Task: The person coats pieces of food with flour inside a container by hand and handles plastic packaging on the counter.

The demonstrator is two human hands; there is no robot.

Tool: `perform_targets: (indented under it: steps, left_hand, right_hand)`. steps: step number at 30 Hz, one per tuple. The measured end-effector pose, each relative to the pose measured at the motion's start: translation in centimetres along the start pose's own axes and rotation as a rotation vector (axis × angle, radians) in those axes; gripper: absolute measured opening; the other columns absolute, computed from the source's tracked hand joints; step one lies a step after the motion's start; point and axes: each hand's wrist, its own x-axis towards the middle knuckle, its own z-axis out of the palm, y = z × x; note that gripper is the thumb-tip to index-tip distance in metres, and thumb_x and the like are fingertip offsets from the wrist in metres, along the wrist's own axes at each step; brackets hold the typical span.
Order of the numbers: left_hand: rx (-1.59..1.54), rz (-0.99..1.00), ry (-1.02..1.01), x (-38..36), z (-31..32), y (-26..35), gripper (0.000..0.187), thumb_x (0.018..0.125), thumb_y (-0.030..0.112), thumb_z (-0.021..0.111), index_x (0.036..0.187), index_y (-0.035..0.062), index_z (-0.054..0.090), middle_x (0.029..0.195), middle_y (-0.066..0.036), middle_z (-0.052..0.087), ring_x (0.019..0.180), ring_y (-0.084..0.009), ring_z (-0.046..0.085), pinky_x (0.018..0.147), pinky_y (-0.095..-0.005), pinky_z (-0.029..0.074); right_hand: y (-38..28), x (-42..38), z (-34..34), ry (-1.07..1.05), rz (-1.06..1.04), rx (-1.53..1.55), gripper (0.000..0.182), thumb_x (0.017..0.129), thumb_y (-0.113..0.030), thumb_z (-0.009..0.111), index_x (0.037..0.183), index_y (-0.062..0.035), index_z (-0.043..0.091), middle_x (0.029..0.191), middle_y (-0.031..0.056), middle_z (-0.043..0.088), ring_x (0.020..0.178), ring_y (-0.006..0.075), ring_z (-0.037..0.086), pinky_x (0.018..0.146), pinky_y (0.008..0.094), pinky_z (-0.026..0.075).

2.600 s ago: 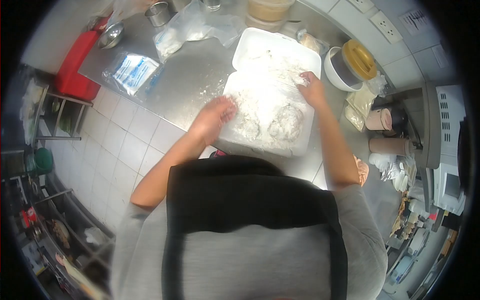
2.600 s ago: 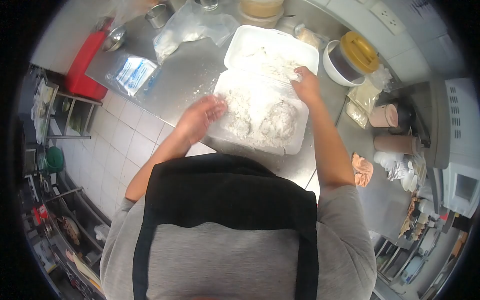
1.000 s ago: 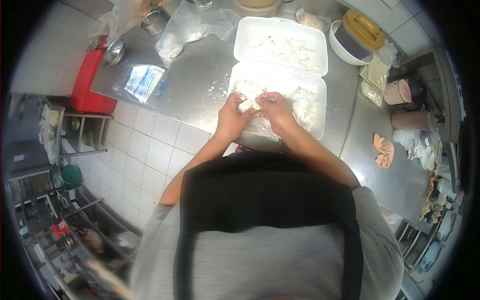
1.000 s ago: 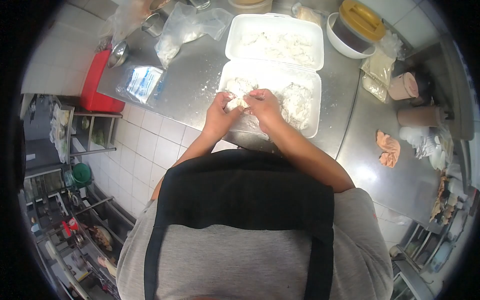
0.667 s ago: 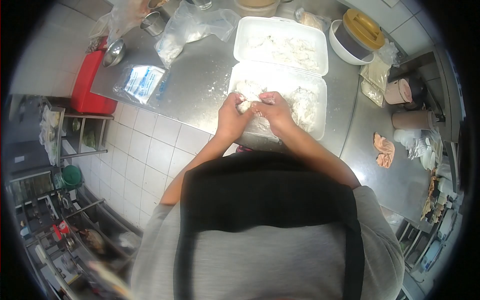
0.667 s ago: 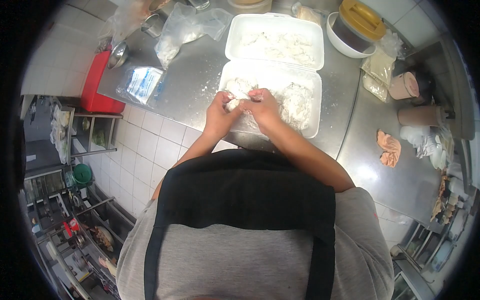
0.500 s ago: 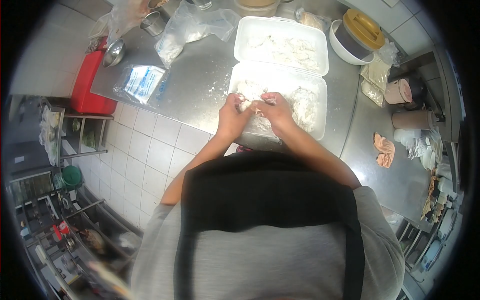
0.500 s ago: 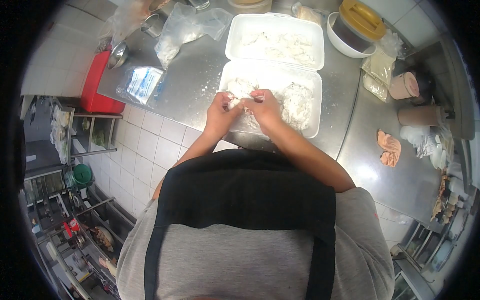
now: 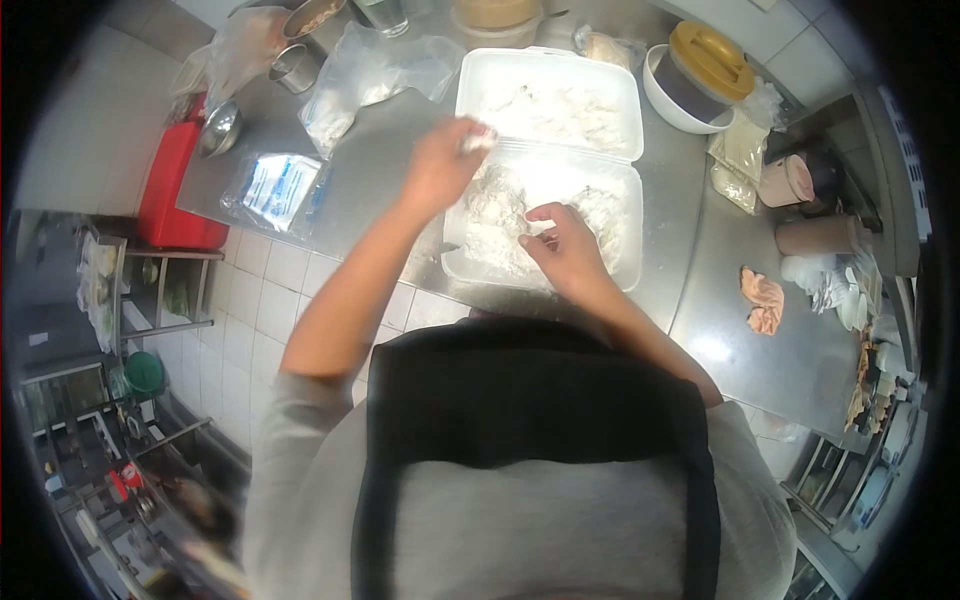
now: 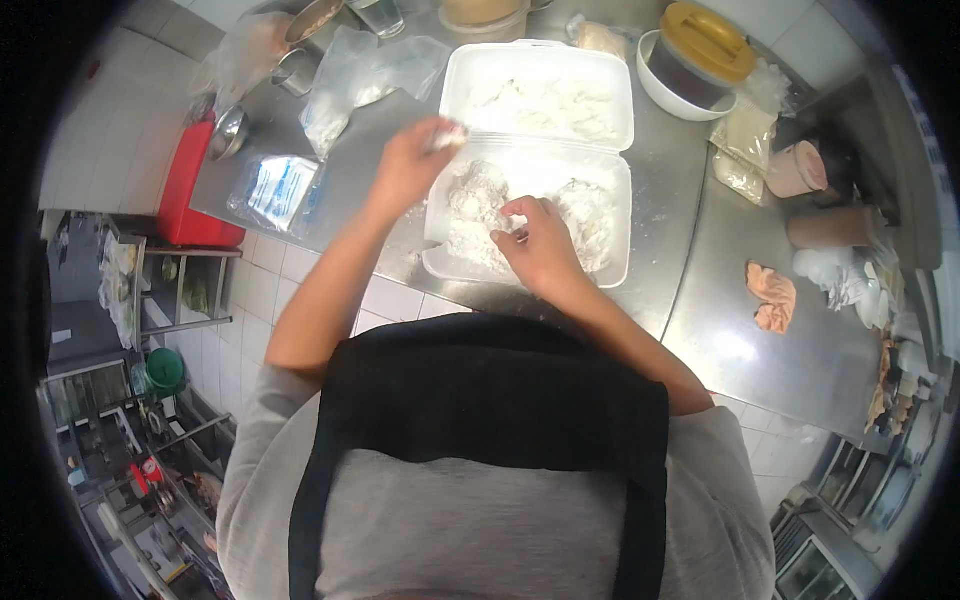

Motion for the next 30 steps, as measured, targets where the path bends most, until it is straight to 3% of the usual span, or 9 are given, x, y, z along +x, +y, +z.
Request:
perform_targets:
  steps: [4, 8, 10, 13, 17, 22, 25, 28, 30]
  left_hand:
    - [0.15, 0.126, -0.013, 6.7, 3.9, -1.5, 0.021, 0.075, 0.01, 0.065, 0.096, 0.0077, 0.063, 0.1, -0.013, 0.06, 0.092, -0.0299, 0.06, 0.078, -0.0352, 0.047]
    - [0.214, 0.211, 0.033, 8.6, 5.6, -3.1, 0.02, 0.076, 0.01, 0.065, 0.096, 0.0084, 0.063, 0.099, -0.013, 0.061, 0.089, -0.032, 0.059, 0.077, -0.0378, 0.047]
    - [0.193, 0.205, 0.081, 7.4, 4.4, -2.2, 0.019, 0.077, 0.011, 0.064, 0.096, 0.0074, 0.062, 0.099, -0.014, 0.061, 0.088, -0.0322, 0.059, 0.076, -0.0387, 0.047]
    - [0.181, -0.008, -0.063, 3.2, 1.5, -0.2, 0.019, 0.078, 0.012, 0.061, 0.095, 0.0035, 0.061, 0.098, -0.016, 0.061, 0.087, -0.0331, 0.059, 0.075, -0.0398, 0.047]
    - [0.385, 0.13, -0.05, -3.9, 1.6, -0.4, 0.027, 0.08, 0.013, 0.058, 0.103, -0.0011, 0.055, 0.096, -0.02, 0.06, 0.092, -0.0378, 0.054, 0.08, -0.0438, 0.044]
    - [0.341, 0.198, -0.023, -6.8, 3.3, -1.2, 0.033, 0.08, 0.012, 0.058, 0.107, -0.0038, 0.047, 0.096, -0.023, 0.058, 0.092, -0.0416, 0.05, 0.083, -0.0468, 0.041]
    - [0.207, -0.044, -0.063, -8.0, 3.3, 0.6, 0.038, 0.08, 0.012, 0.058, 0.111, -0.0063, 0.045, 0.103, -0.029, 0.055, 0.102, -0.043, 0.049, 0.09, -0.045, 0.04]
    - [-0.168, -0.265, -0.058, -8.5, 4.4, 0.0, 0.049, 0.08, 0.01, 0.058, 0.122, -0.0075, 0.038, 0.111, -0.029, 0.052, 0.108, -0.0415, 0.047, 0.093, -0.0414, 0.039]
    - [-0.325, -0.369, 0.041, -9.0, 6.2, -0.9, 0.053, 0.083, 0.011, 0.057, 0.127, -0.0054, 0.032, 0.113, -0.023, 0.051, 0.106, -0.0315, 0.05, 0.09, -0.0366, 0.041]
  right_hand:
    - [-0.3, -0.2, -0.9, 0.075, -0.079, 0.058, 0.026, 0.08, -0.014, 0.064, 0.102, -0.0021, 0.056, 0.097, 0.0156, 0.056, 0.079, 0.0226, 0.059, 0.069, 0.0322, 0.049]
    - [0.8, 0.3, -0.9, 0.123, -0.103, 0.048, 0.024, 0.08, -0.012, 0.064, 0.101, -0.0019, 0.057, 0.096, 0.0154, 0.056, 0.077, 0.0223, 0.059, 0.067, 0.0316, 0.049]
    - [0.9, 0.6, -0.8, 0.075, -0.055, -0.01, 0.028, 0.079, -0.013, 0.065, 0.102, -0.0009, 0.057, 0.095, 0.0166, 0.057, 0.081, 0.0252, 0.059, 0.07, 0.0336, 0.048]
    - [1.3, 1.5, 0.2, 0.034, -0.103, -0.22, 0.037, 0.076, -0.015, 0.067, 0.106, 0.0012, 0.052, 0.095, 0.0179, 0.058, 0.088, 0.0299, 0.058, 0.076, 0.0375, 0.047]
    - [-0.4, 2.1, 1.8, -0.011, -0.091, -0.58, 0.047, 0.072, -0.016, 0.071, 0.111, -0.0019, 0.047, 0.095, 0.019, 0.059, 0.088, 0.0348, 0.056, 0.078, 0.0434, 0.045]
    - [0.2, 2.2, 3.2, 0.024, -0.065, -0.624, 0.052, 0.069, -0.013, 0.071, 0.112, -0.0021, 0.043, 0.099, 0.0189, 0.06, 0.095, 0.0368, 0.055, 0.082, 0.0434, 0.044]
    - [0.2, 1.0, 3.4, 0.023, -0.026, -0.536, 0.043, 0.071, -0.011, 0.067, 0.107, -0.002, 0.046, 0.096, 0.0193, 0.061, 0.092, 0.0358, 0.057, 0.078, 0.0426, 0.046]
    - [0.5, 1.1, 2.2, -0.004, -0.011, -0.335, 0.027, 0.076, -0.013, 0.062, 0.099, -0.0017, 0.053, 0.089, 0.0198, 0.062, 0.086, 0.035, 0.059, 0.076, 0.043, 0.047]
    - [0.5, 3.0, 1.1, 0.085, -0.011, -0.316, 0.02, 0.082, -0.018, 0.055, 0.089, -0.0002, 0.058, 0.081, 0.02, 0.062, 0.079, 0.0348, 0.061, 0.074, 0.0437, 0.047]
